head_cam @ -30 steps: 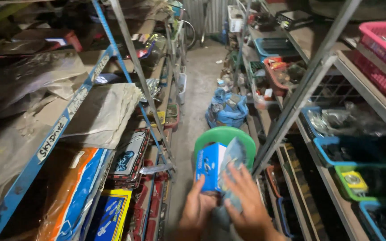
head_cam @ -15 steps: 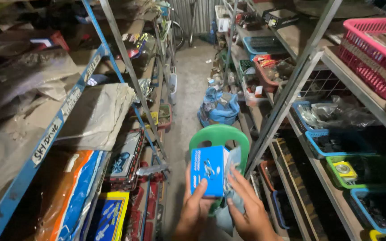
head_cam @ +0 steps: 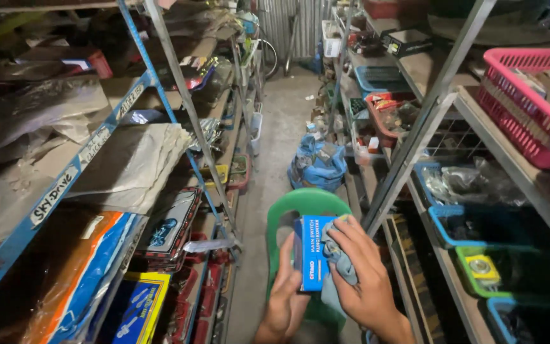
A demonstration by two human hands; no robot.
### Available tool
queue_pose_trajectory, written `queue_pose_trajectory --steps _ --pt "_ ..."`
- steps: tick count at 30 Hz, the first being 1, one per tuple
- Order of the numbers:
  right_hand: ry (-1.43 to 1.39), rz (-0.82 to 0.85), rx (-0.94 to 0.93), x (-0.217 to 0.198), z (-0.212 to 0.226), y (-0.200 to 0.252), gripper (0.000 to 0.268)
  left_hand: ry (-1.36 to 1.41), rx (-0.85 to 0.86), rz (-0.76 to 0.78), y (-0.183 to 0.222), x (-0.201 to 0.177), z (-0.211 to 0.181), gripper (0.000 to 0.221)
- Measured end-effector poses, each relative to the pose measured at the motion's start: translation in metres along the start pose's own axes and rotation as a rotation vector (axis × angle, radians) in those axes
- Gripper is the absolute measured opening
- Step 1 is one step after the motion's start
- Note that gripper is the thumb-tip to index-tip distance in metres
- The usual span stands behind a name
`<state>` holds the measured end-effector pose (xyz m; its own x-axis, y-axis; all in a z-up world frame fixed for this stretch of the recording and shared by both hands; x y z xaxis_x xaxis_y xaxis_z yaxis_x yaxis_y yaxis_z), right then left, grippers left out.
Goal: Wiping dust off motorcycle part boxes using a cloth and organizing them.
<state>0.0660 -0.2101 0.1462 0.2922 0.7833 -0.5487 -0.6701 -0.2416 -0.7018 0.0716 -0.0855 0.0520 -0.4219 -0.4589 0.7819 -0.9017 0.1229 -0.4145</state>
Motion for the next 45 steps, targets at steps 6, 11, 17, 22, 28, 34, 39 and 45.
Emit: queue_pose_trajectory --steps 6,11,17,22,28,34,39,45 --pt "-0.002 0.106 -0.048 -0.004 -0.015 0.012 0.061 0.137 0.076 -0.049 -0.007 -0.004 0.037 0.069" --pt "-0.076 0.171 -0.197 0.005 -0.029 0.049 0.058 0.145 0.058 -0.131 -0.002 -0.003 0.055 0.058" --pt "0.115 0.259 -0.283 -0.014 -0.026 0.014 0.062 0.328 0.040 -0.095 0.007 0.011 0.073 0.059" --pt "0.039 0.190 -0.016 -0.023 -0.053 -0.012 0.044 0.217 0.093 -0.055 0.003 0.048 0.063 0.068" --pt "-0.012 0.140 -0.215 -0.009 -0.009 0.029 0.055 0.151 0.032 -0.465 0.016 -0.010 0.062 0.067" --pt "-0.105 0.188 -0.097 0.016 -0.010 0.028 0.061 0.211 -0.063 -0.668 0.022 -0.027 0.045 0.066" --pt "-0.067 0.042 -0.067 0.013 0.004 -0.035 0.044 0.281 -0.057 -0.356 0.018 -0.015 0.019 0.065" --pt "-0.049 0.160 -0.072 0.060 0.034 -0.012 0.054 0.278 0.020 -0.271 0.023 -0.048 -0.019 0.062"
Point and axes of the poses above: each hand's wrist, its own y-axis away from the middle knuckle, its own x-axis out of the palm, z = x × y, the point moved 8 cm from there along -y, towards the middle knuckle, and after that the axes turned 6 degrees about y, right-handed, at the moved point
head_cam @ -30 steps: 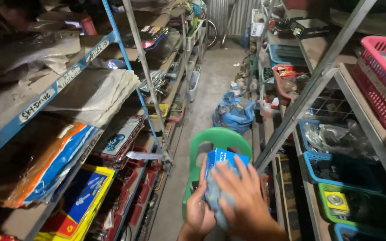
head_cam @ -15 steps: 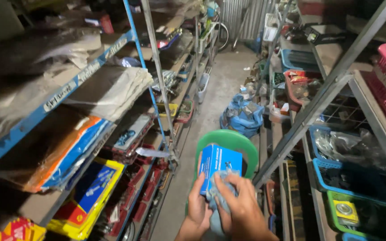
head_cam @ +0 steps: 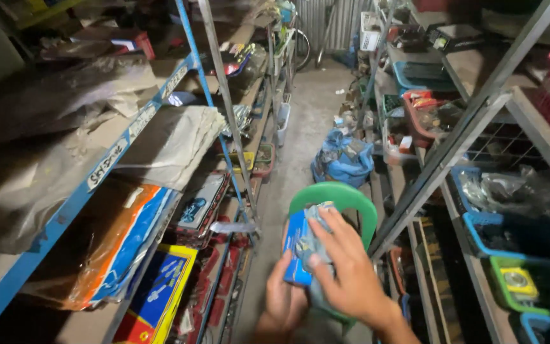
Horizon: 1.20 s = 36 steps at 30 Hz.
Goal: Wiping dust off motorcycle part boxes using a cloth and organizing them.
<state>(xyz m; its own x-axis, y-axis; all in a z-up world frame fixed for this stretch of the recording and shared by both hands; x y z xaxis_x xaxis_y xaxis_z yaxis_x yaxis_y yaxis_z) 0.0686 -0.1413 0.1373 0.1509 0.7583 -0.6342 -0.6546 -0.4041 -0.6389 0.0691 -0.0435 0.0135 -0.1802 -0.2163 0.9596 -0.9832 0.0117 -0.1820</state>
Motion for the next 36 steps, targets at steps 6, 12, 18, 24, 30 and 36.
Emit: queue_pose_trajectory --steps 6,12,18,24,30,36 --pt "0.130 0.021 -0.137 0.039 0.053 0.033 0.057 -0.080 -0.052 -0.428 0.014 -0.076 -0.032 0.056" --pt "0.165 -0.025 0.023 0.029 0.033 0.018 0.047 -0.011 -0.156 -0.077 0.030 -0.018 -0.026 0.066" --pt "0.071 -0.044 0.001 0.035 0.053 0.034 0.055 -0.113 -0.036 -0.056 0.022 -0.033 -0.029 0.062" --pt "0.143 0.020 -0.083 0.030 0.047 0.060 0.056 0.031 -0.188 -0.320 0.033 -0.095 -0.003 0.050" --pt "0.077 -0.062 0.047 -0.021 0.002 0.041 0.055 0.137 -0.176 -0.285 0.030 -0.040 0.022 0.061" --pt "-0.010 -0.014 -0.032 -0.030 -0.013 0.073 0.051 0.165 -0.117 -0.245 0.011 -0.025 0.051 0.055"
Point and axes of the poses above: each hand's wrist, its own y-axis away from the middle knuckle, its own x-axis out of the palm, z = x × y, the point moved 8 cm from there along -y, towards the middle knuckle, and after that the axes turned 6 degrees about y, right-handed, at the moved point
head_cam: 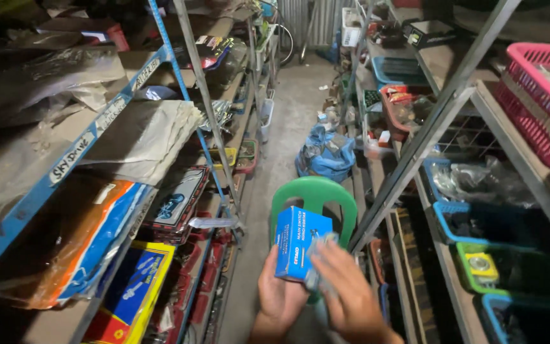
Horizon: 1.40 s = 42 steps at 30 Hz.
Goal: Wiping dust off motorcycle part boxes using a cloth and organizing them.
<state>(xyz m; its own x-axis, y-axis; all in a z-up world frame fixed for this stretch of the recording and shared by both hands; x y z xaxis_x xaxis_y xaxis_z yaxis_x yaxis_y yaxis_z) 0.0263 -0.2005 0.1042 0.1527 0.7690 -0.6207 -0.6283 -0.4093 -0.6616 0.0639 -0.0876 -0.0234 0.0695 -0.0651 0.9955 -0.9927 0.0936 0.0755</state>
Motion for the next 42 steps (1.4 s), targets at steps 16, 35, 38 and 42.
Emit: queue_pose_trajectory --steps 16,35,38,42 --pt "0.125 -0.049 -0.126 -0.025 -0.045 0.018 0.055 -0.003 0.117 0.076 -0.015 -0.005 0.046 0.054" --pt "0.337 -0.082 0.004 0.069 0.015 -0.040 0.056 -0.153 0.118 -0.063 -0.029 -0.014 -0.076 0.058" --pt "0.314 -0.026 0.037 0.095 0.018 -0.023 0.053 -0.189 0.036 -0.001 -0.033 -0.033 -0.086 0.062" --pt "0.403 -0.041 -0.002 0.102 0.043 -0.035 0.051 -0.120 -0.079 0.091 -0.038 -0.063 -0.082 0.056"
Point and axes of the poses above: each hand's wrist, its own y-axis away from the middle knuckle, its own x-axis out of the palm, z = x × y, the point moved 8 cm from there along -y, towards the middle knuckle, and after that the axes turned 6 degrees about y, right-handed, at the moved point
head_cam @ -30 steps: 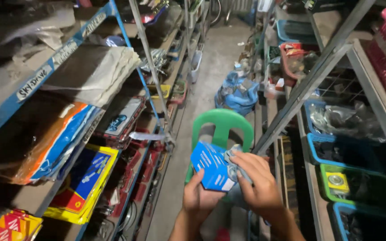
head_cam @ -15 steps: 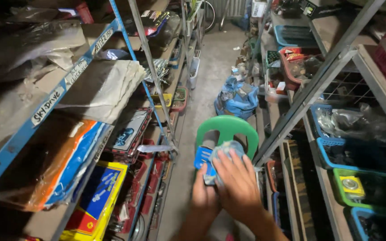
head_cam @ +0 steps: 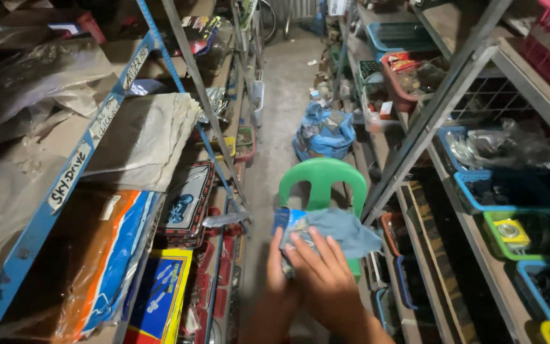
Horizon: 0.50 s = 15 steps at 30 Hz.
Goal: Wiping dust off motorcycle part boxes using a cloth and organizing them.
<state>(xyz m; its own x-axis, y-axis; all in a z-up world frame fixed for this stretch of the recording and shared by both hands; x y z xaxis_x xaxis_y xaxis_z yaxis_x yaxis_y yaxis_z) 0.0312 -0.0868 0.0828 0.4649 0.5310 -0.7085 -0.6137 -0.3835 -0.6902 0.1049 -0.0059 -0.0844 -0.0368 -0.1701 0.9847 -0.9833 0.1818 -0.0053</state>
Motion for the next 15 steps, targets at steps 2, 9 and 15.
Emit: queue_pose_trajectory --steps 2,9,15 --pt "0.001 -0.031 -0.025 -0.009 0.013 -0.009 0.049 -0.044 0.023 -0.043 0.009 -0.007 0.000 0.055" --pt "-0.010 -0.005 0.022 -0.002 -0.005 0.006 0.054 -0.477 0.392 0.121 0.023 0.052 -0.030 0.051" --pt "-0.076 -0.023 0.072 -0.019 -0.029 -0.004 0.058 -0.087 0.007 -0.234 0.022 0.043 0.011 0.058"
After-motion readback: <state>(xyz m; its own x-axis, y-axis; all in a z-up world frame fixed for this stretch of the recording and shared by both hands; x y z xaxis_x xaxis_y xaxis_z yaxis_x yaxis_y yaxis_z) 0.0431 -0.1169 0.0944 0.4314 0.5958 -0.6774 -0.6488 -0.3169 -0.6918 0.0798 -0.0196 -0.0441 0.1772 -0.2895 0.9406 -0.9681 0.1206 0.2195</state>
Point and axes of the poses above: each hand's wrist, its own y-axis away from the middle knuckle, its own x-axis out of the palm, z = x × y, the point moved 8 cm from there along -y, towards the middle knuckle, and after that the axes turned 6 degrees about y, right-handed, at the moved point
